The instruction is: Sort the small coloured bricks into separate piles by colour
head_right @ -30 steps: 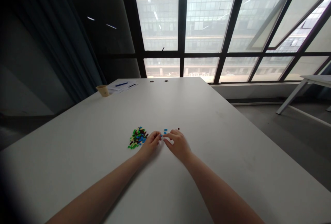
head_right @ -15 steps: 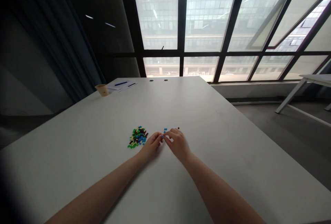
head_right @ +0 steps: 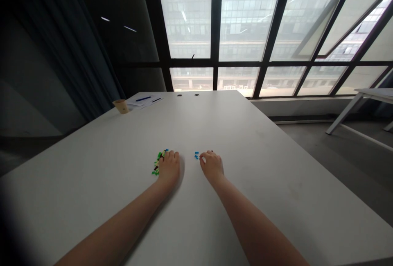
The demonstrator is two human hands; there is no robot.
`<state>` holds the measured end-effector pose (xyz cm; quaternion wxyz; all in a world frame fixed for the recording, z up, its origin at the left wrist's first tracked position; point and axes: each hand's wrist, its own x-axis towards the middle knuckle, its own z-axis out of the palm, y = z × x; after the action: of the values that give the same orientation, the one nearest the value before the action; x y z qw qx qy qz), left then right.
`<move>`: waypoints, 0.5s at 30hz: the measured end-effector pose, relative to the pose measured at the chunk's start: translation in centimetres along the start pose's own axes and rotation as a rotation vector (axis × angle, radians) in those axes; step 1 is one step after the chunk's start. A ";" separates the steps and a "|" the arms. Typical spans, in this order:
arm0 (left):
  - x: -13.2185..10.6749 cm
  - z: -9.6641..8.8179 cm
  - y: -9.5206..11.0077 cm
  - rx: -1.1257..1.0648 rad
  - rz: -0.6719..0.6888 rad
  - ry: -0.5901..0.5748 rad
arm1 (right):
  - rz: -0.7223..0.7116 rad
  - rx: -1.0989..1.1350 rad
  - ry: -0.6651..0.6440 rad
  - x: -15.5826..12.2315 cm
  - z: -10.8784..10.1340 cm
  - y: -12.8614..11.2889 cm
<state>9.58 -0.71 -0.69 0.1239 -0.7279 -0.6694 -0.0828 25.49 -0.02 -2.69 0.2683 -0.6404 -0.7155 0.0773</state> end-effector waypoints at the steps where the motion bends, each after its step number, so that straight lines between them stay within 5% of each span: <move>1: 0.1 -0.1 -0.2 0.007 -0.007 -0.019 | -0.006 0.001 0.005 -0.1 -0.1 0.0; 15: 0.6 -0.1 -0.7 -0.156 0.096 0.032 | -0.110 -0.018 -0.019 -0.6 -0.3 0.2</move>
<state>8.93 -0.12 -0.40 0.0812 -0.7652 -0.6230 -0.1402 25.84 -0.65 -2.70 0.2597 -0.6016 -0.7528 0.0621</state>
